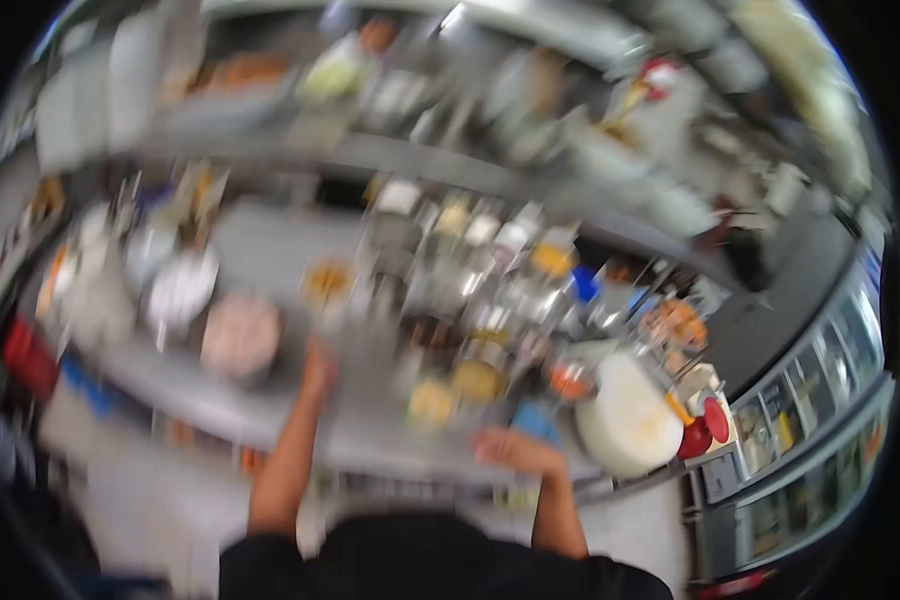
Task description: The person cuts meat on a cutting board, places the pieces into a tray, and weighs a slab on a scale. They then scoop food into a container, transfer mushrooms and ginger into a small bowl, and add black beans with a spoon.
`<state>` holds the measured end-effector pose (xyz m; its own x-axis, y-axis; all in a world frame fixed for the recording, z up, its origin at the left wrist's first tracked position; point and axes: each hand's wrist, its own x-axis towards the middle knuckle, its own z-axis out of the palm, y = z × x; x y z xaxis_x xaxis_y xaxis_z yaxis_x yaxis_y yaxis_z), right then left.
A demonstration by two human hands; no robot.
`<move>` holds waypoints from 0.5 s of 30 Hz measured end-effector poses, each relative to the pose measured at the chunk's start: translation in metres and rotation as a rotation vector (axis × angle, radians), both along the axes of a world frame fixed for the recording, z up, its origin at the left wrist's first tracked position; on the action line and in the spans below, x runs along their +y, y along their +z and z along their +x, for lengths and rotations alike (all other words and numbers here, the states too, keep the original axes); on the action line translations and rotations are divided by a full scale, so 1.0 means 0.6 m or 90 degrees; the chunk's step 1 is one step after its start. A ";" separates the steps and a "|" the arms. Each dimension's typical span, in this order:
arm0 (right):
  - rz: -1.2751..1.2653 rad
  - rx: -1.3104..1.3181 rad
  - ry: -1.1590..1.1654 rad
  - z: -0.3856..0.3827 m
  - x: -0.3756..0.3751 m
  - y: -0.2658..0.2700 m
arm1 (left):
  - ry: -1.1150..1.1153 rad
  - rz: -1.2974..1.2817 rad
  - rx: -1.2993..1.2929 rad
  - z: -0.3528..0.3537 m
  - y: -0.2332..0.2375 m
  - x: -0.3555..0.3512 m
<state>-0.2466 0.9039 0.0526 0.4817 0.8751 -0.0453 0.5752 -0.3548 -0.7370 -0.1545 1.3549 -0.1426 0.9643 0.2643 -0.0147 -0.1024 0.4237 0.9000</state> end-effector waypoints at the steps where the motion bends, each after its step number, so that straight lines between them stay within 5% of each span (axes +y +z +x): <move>1: -0.017 0.062 -0.110 -0.040 0.027 0.056 | 0.103 0.043 0.016 -0.038 0.070 -0.036; 5: -0.061 0.242 -0.209 -0.061 0.084 0.090 | 0.192 0.051 0.191 -0.020 0.111 -0.039; 7: -0.060 0.252 -0.218 -0.068 0.104 0.102 | 0.314 0.320 0.195 -0.016 0.142 -0.043; 10: -0.027 0.268 -0.189 -0.064 0.130 0.095 | 0.221 0.321 0.262 -0.013 0.202 -0.028; 15: 0.043 0.173 -0.190 0.012 0.262 0.090 | 0.242 0.299 0.257 0.117 0.121 0.025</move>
<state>-0.2393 1.0613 0.1067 0.6933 0.7041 -0.1536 0.2348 -0.4223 -0.8755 -0.0840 1.3702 -0.0701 0.7480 0.6462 -0.1516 0.2122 -0.0163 0.9771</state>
